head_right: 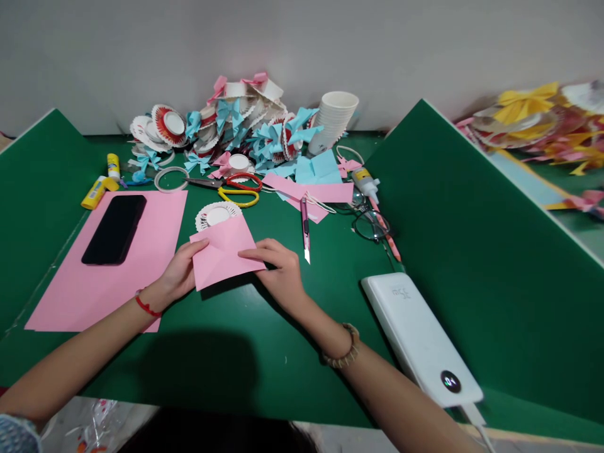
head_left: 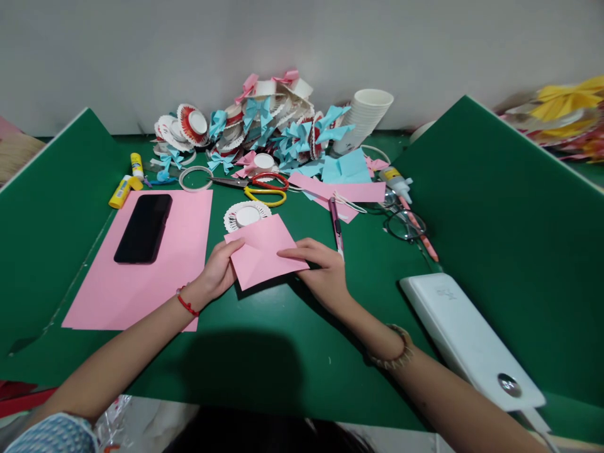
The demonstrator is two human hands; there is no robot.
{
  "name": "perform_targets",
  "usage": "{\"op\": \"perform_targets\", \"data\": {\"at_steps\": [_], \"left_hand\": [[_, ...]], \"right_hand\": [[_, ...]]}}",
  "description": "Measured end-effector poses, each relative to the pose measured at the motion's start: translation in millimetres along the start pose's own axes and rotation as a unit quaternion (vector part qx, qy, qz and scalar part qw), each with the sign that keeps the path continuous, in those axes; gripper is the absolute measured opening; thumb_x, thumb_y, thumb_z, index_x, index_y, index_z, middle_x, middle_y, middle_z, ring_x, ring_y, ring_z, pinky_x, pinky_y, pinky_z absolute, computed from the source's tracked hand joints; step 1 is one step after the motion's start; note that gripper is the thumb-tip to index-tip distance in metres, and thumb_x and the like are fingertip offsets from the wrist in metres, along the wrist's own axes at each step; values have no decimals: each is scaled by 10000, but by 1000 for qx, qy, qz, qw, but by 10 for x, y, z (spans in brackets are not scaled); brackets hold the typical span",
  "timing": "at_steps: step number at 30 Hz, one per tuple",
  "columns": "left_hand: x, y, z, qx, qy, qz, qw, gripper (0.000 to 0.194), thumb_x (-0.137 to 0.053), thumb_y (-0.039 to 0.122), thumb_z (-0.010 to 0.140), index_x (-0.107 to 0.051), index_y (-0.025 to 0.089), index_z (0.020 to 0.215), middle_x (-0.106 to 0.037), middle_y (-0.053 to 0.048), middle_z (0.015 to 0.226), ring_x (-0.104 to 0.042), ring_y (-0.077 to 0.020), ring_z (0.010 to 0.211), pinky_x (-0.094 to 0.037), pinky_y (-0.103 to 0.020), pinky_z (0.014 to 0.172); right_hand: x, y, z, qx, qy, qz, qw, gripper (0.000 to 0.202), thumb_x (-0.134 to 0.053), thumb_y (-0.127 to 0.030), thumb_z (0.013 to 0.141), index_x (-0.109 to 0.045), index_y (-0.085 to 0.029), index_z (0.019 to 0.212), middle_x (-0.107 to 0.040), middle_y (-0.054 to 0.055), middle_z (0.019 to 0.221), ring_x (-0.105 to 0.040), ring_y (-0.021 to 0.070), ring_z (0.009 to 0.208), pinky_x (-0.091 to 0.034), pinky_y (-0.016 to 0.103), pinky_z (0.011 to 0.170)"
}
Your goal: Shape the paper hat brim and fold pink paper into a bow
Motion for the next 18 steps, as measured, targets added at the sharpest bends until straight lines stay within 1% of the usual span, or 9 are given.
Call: {"op": "perform_targets", "data": {"at_steps": [3, 5, 6, 8, 10, 12, 15, 17, 18], "left_hand": [[5, 1, -5, 3, -9, 22, 1000, 158, -596, 178, 739, -656, 88, 855, -708, -88, 735, -669, -212, 732, -528, -328, 736], [14, -3, -4, -3, -24, 39, 999, 174, -627, 203, 714, -661, 87, 839, -707, -90, 717, -670, -224, 743, -520, -336, 744], [19, -5, -4, -4, -36, 48, 998, 195, -645, 219, 701, -662, 84, 841, -707, -93, 719, -671, -231, 752, -516, -343, 753], [27, -9, -9, -1, -60, 69, 996, 239, -676, 254, 680, -661, 82, 844, -708, -98, 727, -670, -246, 774, -511, -354, 759], [25, -10, -23, 8, -84, 79, 993, 272, -695, 300, 668, -660, 89, 835, -709, -104, 748, -666, -262, 814, -508, -362, 770], [10, -10, -48, 20, -122, 61, 991, 340, -695, 385, 670, -661, 103, 857, -710, -117, 817, -651, -277, 888, -502, -377, 808], [-27, -20, -91, 17, -206, 23, 978, 530, -718, 499, 622, -636, 137, 1000, -679, -132, 1011, -594, -293, 1037, -471, -403, 895], [-39, -38, -103, -14, -235, 35, 971, 629, -795, 421, 550, -595, 172, 1091, -635, -121, 1125, -556, -286, 1103, -443, -403, 940], [-39, -50, -100, -35, -232, 55, 971, 646, -822, 347, 529, -584, 185, 1107, -622, -111, 1153, -548, -275, 1116, -431, -396, 955]], "right_hand": [[18, -13, 10, 20, 12, -41, 999, 251, -582, -91, 718, -731, -281, 788, -555, 10, 690, -537, 145, 653, -445, 292, 567], [21, -35, 21, 38, 36, -73, 996, 166, -636, -148, 714, -728, -285, 728, -555, 27, 743, -536, 168, 719, -454, 323, 609], [16, -46, 25, 48, 34, -77, 995, 127, -654, -170, 711, -721, -278, 702, -575, 38, 783, -544, 180, 760, -461, 342, 642], [-9, -59, 26, 65, -1, -57, 996, 82, -656, -200, 730, -697, -258, 689, -631, 46, 838, -580, 193, 812, -466, 373, 708], [-38, -62, 15, 67, -43, -29, 996, 79, -621, -204, 771, -675, -241, 726, -679, 35, 813, -625, 185, 789, -468, 382, 742], [-53, -61, 0, 47, -45, -24, 998, 74, -600, -197, 786, -665, -226, 765, -704, 29, 771, -650, 179, 743, -482, 371, 732], [-43, -76, -9, -12, 1, -39, 999, 71, -597, -174, 766, -663, -202, 770, -714, 38, 753, -654, 169, 685, -508, 316, 645], [-30, -103, -1, -43, 15, -31, 998, 99, -585, -136, 746, -662, -196, 765, -714, 27, 731, -654, 156, 653, -510, 283, 605], [-25, -119, 5, -52, 13, -22, 998, 116, -579, -120, 735, -662, -196, 764, -714, 19, 721, -655, 151, 646, -510, 272, 600]]}}
Point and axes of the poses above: each hand's wrist, its own z-axis towards the middle knuckle, its own x-axis out of the back of the hand, y = z × x, the point moved 1 cm from there along z, towards the middle knuckle
